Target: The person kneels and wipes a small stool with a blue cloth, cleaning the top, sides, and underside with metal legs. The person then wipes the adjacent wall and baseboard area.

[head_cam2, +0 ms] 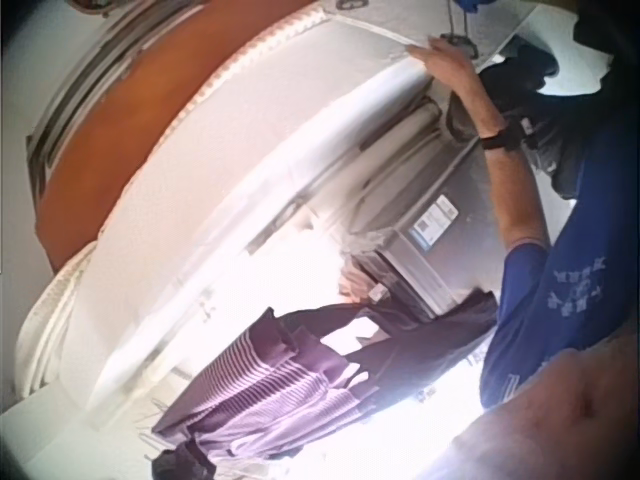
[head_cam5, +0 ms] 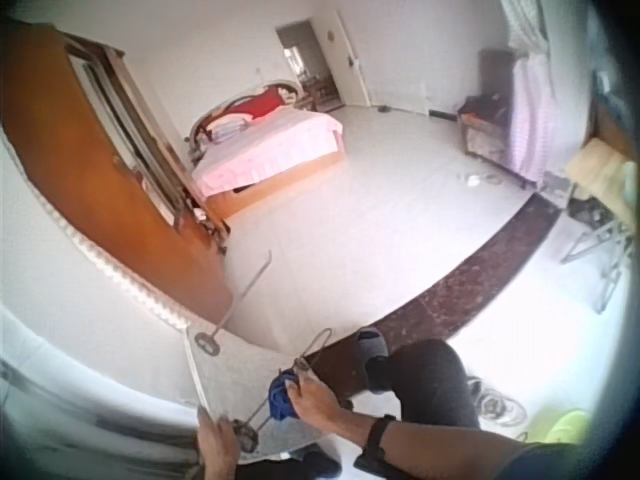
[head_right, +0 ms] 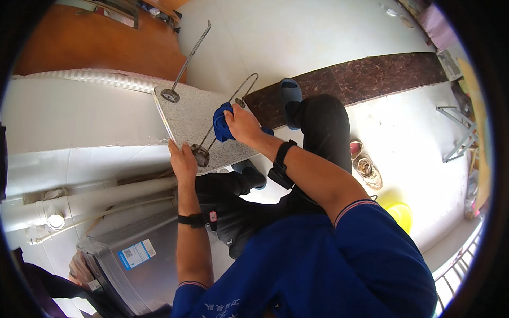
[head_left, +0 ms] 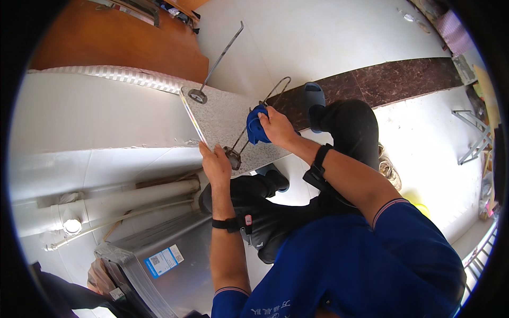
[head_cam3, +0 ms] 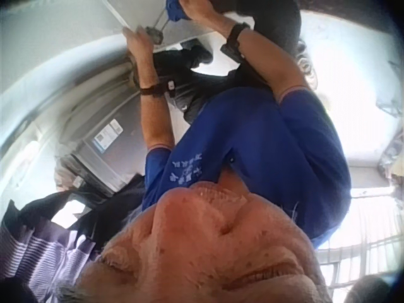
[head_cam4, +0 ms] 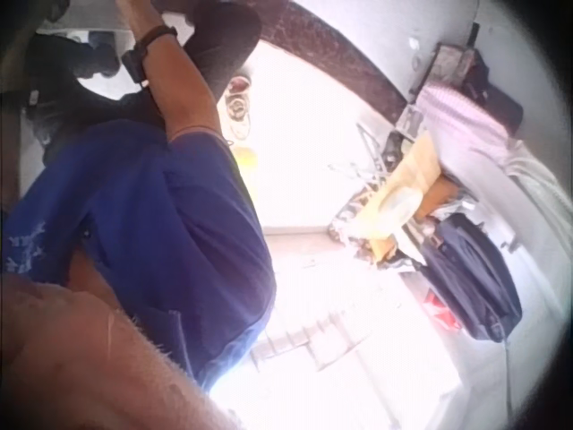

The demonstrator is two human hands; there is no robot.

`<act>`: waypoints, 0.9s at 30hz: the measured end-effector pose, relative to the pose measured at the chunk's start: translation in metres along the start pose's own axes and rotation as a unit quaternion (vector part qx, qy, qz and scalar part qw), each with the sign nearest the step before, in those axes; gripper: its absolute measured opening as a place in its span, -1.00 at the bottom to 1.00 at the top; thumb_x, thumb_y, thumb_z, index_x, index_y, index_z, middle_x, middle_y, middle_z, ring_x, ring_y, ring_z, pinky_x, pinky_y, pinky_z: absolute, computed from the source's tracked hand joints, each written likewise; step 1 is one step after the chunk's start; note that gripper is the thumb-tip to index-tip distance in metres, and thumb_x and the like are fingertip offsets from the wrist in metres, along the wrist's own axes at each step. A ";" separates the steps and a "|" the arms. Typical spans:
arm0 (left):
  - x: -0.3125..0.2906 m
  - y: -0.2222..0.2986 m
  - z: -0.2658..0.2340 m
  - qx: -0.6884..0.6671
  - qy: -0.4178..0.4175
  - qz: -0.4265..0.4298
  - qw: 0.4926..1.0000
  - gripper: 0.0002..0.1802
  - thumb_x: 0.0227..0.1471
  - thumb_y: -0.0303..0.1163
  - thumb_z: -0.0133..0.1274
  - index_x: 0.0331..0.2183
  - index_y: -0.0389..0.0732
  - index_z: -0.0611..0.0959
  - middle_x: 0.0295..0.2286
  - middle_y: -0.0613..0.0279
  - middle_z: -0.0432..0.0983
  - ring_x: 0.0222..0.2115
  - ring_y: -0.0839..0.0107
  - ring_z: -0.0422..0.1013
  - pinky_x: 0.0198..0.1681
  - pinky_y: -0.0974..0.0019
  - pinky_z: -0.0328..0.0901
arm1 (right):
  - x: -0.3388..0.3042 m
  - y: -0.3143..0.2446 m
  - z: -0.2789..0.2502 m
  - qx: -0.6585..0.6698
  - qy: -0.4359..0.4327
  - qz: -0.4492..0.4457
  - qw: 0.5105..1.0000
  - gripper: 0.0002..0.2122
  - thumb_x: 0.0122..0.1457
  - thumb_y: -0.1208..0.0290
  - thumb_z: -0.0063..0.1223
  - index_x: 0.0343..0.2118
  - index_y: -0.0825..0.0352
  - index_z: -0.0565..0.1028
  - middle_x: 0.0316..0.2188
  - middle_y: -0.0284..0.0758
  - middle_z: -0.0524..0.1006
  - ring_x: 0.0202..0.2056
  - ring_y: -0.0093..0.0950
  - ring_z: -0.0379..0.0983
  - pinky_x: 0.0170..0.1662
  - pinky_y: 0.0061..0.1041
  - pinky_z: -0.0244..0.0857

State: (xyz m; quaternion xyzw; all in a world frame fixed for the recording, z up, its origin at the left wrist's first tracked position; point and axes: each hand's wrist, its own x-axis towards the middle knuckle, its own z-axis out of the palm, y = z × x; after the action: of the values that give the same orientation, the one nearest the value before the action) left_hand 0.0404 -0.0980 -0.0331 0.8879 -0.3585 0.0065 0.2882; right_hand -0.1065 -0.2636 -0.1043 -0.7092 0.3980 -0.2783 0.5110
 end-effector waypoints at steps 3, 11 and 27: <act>0.002 0.000 0.000 -0.022 0.006 0.013 1.000 -0.32 0.34 -0.32 -0.01 0.27 -0.59 0.21 0.13 -0.59 0.35 0.16 -0.39 0.33 0.21 -0.01 0.27 | 0.020 0.019 0.032 0.011 -0.031 0.021 0.999 -0.62 0.45 0.12 -0.15 -0.08 0.45 0.39 -0.32 0.13 0.59 -0.23 0.15 0.54 -0.16 0.07 0.40; -0.005 0.013 -0.002 -0.028 0.012 -0.005 1.000 -0.34 0.36 -0.30 -0.02 0.27 -0.58 0.24 0.03 -0.56 0.45 0.04 -0.33 0.46 0.06 -0.01 0.37 | 0.036 0.015 0.082 -0.061 -0.185 0.066 0.979 -0.62 0.47 0.15 -0.11 0.02 0.45 0.34 -0.34 0.02 0.60 -0.30 0.06 0.56 -0.21 0.07 0.41; 0.002 0.002 -0.001 -0.032 0.031 0.018 0.999 -0.38 0.34 -0.36 -0.04 0.25 -0.59 0.27 -0.02 -0.57 0.48 0.03 -0.37 0.45 0.07 -0.05 0.36 | 0.095 -0.074 -0.116 -0.054 0.118 -0.158 0.979 -0.55 0.30 0.19 0.04 0.16 0.37 0.45 -0.26 0.16 0.64 -0.17 0.10 0.61 -0.02 -0.11 0.49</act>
State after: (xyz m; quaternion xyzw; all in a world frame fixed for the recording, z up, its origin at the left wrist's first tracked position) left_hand 0.0412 -0.0994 -0.0308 0.8710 -0.3652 0.0281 0.3273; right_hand -0.1284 -0.3908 0.0015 -0.7519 0.3532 -0.4151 0.3710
